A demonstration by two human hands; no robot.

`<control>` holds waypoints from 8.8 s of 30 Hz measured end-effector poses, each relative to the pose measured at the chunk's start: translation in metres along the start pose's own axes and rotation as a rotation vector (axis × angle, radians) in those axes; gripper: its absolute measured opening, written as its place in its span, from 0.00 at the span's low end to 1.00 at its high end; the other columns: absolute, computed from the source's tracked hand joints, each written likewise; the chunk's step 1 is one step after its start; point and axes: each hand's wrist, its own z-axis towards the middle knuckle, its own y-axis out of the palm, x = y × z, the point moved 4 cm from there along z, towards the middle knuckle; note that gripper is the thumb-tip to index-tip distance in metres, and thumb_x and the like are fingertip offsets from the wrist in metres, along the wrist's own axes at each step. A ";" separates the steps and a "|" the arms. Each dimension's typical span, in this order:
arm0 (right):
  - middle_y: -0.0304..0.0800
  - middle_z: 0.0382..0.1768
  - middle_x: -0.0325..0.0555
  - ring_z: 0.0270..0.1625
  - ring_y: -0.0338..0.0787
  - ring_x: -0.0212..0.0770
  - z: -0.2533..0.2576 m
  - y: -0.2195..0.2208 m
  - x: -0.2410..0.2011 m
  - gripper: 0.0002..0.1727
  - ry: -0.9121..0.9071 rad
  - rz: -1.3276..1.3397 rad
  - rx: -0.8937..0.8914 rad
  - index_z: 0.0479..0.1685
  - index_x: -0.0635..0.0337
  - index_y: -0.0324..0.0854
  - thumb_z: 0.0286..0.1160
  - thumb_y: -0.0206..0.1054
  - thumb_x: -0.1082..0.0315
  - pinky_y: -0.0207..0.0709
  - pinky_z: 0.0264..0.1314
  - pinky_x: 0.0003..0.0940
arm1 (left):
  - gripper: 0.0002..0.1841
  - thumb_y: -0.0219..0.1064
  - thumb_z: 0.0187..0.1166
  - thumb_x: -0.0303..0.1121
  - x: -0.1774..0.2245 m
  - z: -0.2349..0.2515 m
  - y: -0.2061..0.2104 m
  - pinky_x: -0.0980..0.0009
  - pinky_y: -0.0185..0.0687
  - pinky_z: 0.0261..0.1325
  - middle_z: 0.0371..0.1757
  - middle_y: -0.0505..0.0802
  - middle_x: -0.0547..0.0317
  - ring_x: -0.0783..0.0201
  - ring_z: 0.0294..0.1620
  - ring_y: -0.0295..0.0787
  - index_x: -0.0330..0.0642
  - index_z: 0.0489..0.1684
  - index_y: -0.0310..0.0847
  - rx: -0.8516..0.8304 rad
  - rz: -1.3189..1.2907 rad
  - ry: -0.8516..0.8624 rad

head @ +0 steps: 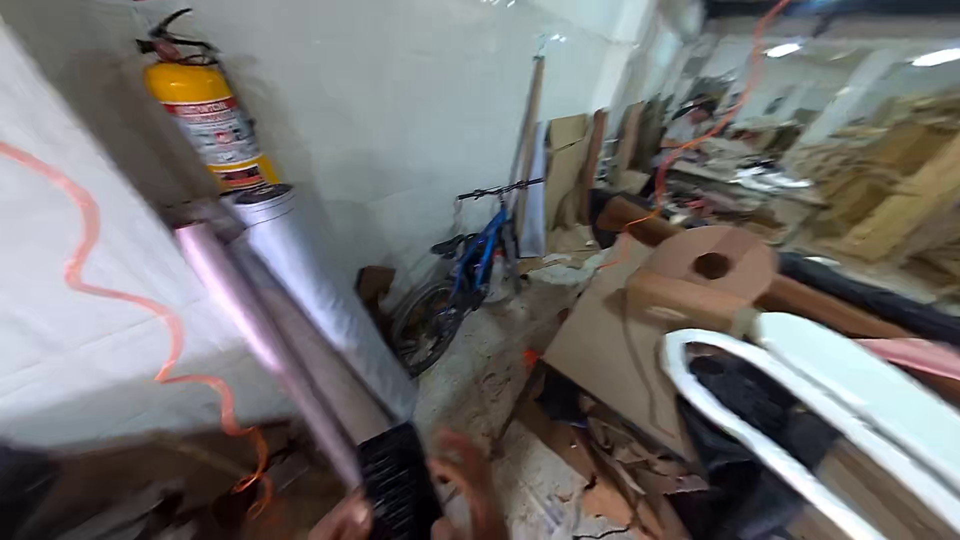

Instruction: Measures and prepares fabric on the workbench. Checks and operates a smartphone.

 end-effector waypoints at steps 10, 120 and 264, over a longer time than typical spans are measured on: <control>0.67 0.82 0.61 0.78 0.74 0.61 -0.016 0.013 0.008 0.38 0.071 0.073 -0.049 0.74 0.51 0.79 0.76 0.61 0.33 0.85 0.66 0.53 | 0.23 0.54 0.93 0.45 -0.004 -0.011 -0.006 0.51 0.92 0.58 0.54 0.92 0.39 0.50 0.52 0.94 0.32 0.62 0.84 -0.104 -0.169 -0.004; 0.81 0.64 0.76 0.54 0.92 0.69 -0.042 -0.012 0.041 0.36 0.643 0.977 -0.202 0.83 0.55 0.58 0.82 0.65 0.48 0.92 0.31 0.50 | 0.40 0.62 0.84 0.54 -0.010 0.033 0.029 0.55 0.86 0.65 0.66 0.85 0.43 0.52 0.60 0.87 0.42 0.92 0.56 0.008 0.027 0.094; 0.80 0.67 0.70 0.58 0.90 0.67 -0.038 0.005 0.028 0.29 0.584 0.955 -0.270 0.84 0.62 0.56 0.80 0.49 0.73 0.90 0.46 0.64 | 0.42 0.61 0.83 0.36 -0.015 0.014 0.020 0.49 0.90 0.59 0.67 0.86 0.38 0.44 0.59 0.89 0.55 0.97 0.38 -0.001 0.051 0.163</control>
